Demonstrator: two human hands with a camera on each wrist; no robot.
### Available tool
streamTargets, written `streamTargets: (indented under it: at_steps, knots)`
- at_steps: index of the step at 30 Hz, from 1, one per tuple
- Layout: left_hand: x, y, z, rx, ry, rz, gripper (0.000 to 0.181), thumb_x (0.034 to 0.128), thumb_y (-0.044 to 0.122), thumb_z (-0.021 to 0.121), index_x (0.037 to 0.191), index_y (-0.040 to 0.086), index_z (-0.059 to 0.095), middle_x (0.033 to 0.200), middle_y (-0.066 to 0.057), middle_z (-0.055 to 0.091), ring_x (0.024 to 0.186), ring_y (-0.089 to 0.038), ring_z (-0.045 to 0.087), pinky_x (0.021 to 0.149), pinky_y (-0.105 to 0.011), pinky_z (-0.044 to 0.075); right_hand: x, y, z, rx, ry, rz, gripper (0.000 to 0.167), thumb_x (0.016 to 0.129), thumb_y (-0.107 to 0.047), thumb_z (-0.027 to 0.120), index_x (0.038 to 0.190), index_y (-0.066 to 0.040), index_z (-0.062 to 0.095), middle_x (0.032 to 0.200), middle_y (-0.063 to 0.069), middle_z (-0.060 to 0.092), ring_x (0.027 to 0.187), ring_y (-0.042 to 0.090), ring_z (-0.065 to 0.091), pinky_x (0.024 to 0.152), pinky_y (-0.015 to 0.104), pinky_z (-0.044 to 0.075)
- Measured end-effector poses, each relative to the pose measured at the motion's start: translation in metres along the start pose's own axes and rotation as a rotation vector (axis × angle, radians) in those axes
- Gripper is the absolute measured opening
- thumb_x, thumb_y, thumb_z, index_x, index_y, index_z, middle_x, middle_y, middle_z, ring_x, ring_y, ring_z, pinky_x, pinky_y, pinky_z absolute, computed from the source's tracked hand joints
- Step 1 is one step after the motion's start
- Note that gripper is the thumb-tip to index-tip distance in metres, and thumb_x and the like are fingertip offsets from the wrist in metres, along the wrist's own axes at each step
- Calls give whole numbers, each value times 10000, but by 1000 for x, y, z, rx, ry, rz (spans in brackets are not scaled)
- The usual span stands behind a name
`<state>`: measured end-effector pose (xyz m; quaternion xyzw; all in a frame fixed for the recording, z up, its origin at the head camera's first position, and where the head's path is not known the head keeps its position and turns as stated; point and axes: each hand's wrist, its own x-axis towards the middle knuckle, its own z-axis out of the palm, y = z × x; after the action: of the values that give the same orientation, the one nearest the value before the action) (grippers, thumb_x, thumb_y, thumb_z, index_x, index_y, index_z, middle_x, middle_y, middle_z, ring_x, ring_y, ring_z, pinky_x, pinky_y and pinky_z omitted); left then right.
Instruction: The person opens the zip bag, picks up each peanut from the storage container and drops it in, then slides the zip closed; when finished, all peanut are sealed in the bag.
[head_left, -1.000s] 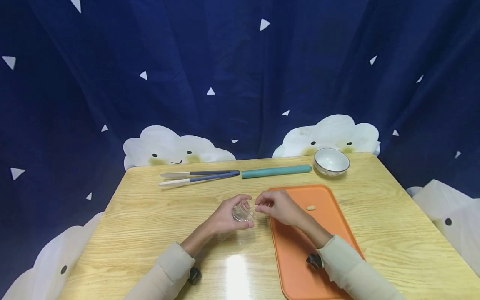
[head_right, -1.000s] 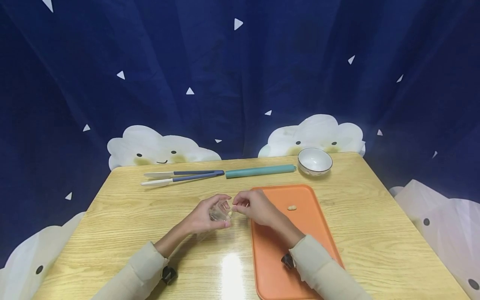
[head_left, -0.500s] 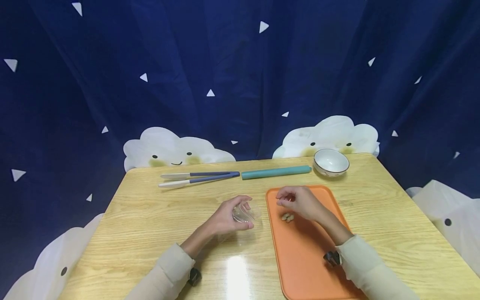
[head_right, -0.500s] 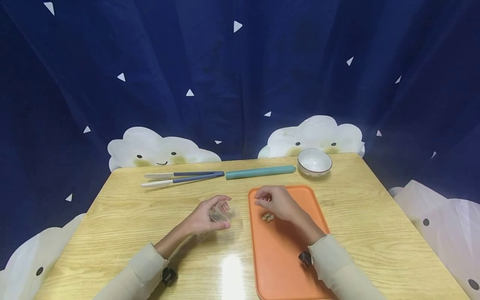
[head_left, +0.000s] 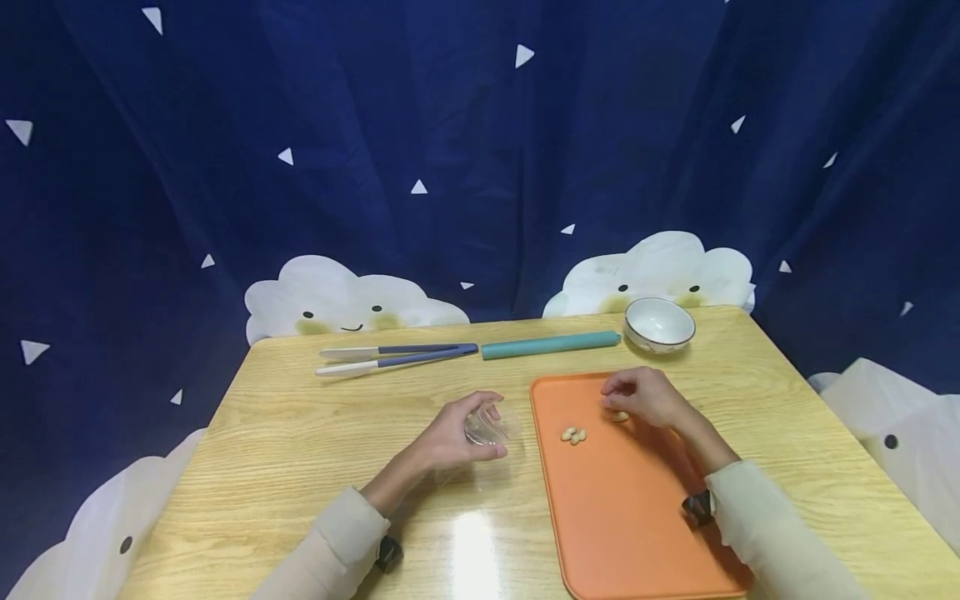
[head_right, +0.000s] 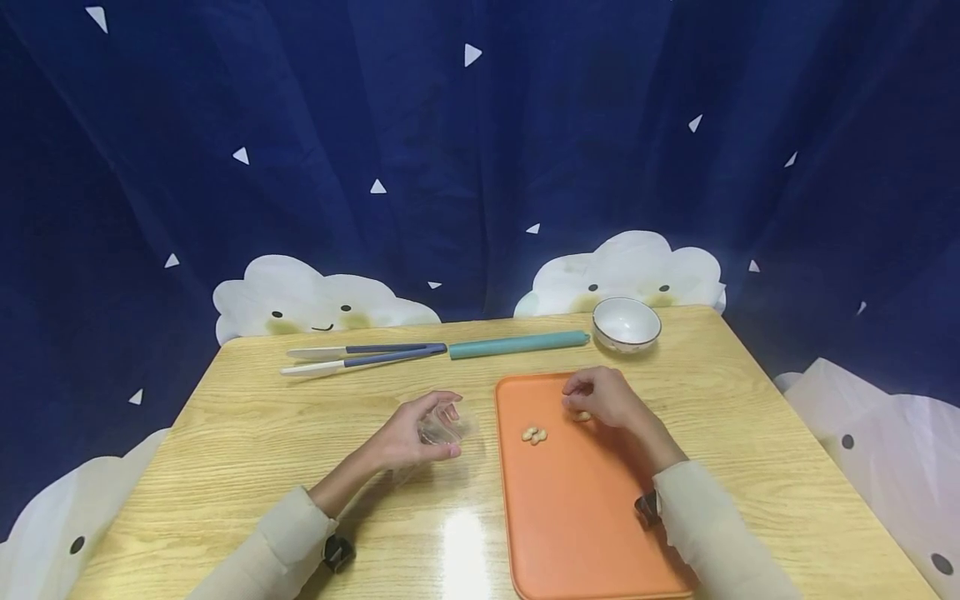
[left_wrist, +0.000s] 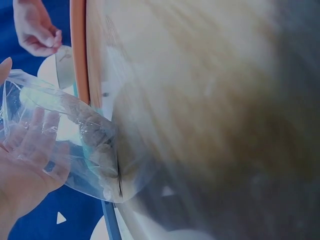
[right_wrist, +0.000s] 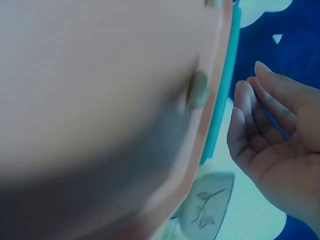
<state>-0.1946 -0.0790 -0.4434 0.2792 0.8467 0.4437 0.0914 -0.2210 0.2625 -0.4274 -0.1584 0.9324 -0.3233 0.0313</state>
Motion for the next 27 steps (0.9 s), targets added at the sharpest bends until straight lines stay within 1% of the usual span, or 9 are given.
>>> streamTargets:
  at_steps: [4,8,12,15,20,24,27]
  knots:
    - [0,0,0,2,1,0,745,728,347,789,1362,116,473,1096,-31,626,1118,-201,550,1039,-493,378,-1,11,-3,22,-46,45,77,842,-102,690,887,-40,697,836,49,702,733,101,577,638,234,467]
    - [0,-1,0,2,2,1,741,727,349,788,1358,119,476,1095,-47,627,1104,-193,554,1041,-488,378,-1,16,-4,51,-82,92,82,790,-97,743,833,-46,695,776,41,699,676,83,569,605,223,455]
    - [0,-1,-1,-1,2,0,743,726,346,789,1358,115,475,1090,-45,626,1086,-183,555,1036,-482,381,-2,21,-3,26,-110,105,106,750,-111,779,797,-62,696,716,-2,672,651,87,549,603,232,449]
    - [0,-1,-1,-5,1,-1,750,727,345,790,1360,102,472,1093,-45,625,1079,-180,555,1026,-479,386,-2,23,-2,15,-132,100,96,750,-91,772,792,-60,692,704,-13,657,652,111,537,594,247,446]
    - [0,0,-2,-1,-2,4,745,732,345,788,1359,97,471,1098,-62,626,1072,-179,556,1018,-471,391,-2,24,0,41,-152,120,80,761,-60,757,801,-44,689,703,-2,658,636,123,545,571,251,456]
    - [0,0,-2,1,-2,2,742,734,341,787,1360,100,471,1099,-63,627,1073,-181,556,1021,-473,389,0,22,0,15,-145,99,72,776,-75,749,811,-54,690,711,-1,655,641,114,534,579,242,446]
    - [0,0,-1,-2,-2,-1,741,733,339,787,1360,100,471,1100,-64,627,1078,-186,556,1024,-479,387,2,16,-2,5,-136,67,63,793,-86,736,822,-62,686,723,7,658,647,105,523,583,233,432]
